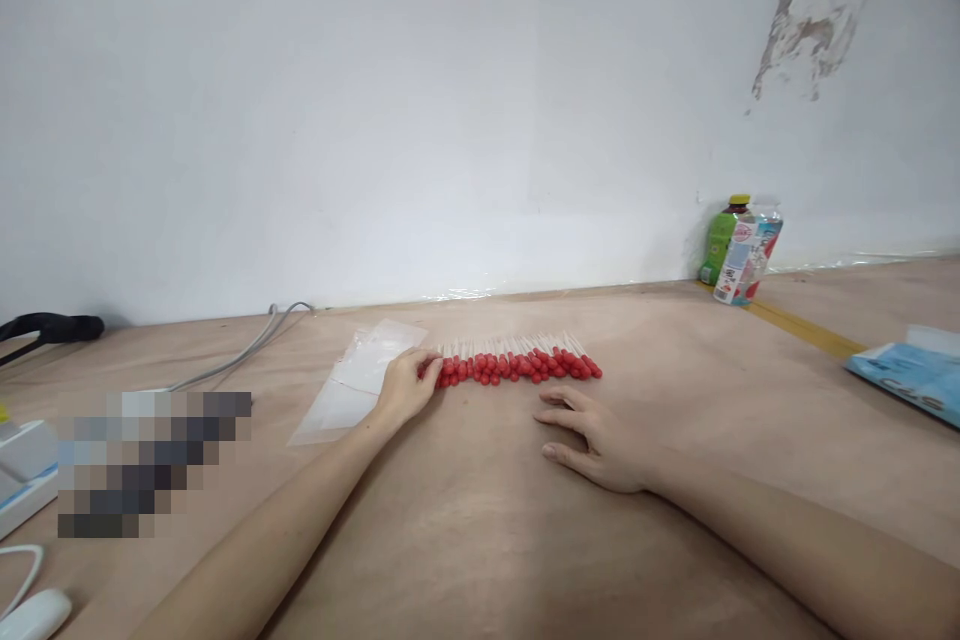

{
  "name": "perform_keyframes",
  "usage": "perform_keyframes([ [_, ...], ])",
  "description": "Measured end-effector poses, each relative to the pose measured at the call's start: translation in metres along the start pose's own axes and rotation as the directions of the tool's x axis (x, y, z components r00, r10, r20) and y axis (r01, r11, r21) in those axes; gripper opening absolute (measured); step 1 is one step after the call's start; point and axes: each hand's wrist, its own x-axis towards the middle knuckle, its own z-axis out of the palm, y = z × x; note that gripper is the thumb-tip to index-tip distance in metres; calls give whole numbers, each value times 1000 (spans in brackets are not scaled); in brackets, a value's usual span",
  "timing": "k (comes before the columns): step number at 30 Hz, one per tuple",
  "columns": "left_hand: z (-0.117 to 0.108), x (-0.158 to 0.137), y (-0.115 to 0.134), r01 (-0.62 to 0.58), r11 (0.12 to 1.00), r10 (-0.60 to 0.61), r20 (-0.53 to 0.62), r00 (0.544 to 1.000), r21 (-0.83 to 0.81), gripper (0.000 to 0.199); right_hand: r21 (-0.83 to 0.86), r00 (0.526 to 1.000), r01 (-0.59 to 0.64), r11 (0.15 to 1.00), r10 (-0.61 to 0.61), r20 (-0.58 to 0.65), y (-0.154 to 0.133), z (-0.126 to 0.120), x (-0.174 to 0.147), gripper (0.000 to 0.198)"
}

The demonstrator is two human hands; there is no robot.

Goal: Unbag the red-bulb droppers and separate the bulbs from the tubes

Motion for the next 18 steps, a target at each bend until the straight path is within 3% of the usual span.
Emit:
perform_keyframes([
  [4,0,-5,4,51,997,-61,-182,982,-57,25,-18,997,50,999,-51,-61,1,2,0,41],
  [6,-1,-13,10,34,992,-59,-211,976,-121,24,-41,987,46,998,-52,-152,0,2,1,45],
  [8,-1,-24,19,-6,972,-32,-156,987,-236,23,-90,950,23,996,-50,-309,0,3,2,51],
  [11,0,-43,31,-102,925,121,29,992,-366,21,-206,867,12,978,-113,-486,-2,2,5,55],
  [14,1,-55,40,-184,918,254,166,953,-351,17,-311,882,101,945,-229,-411,-3,2,9,57],
  [18,2,-57,44,-266,919,325,178,929,-292,15,-284,940,169,944,-241,-241,-5,6,16,49],
])
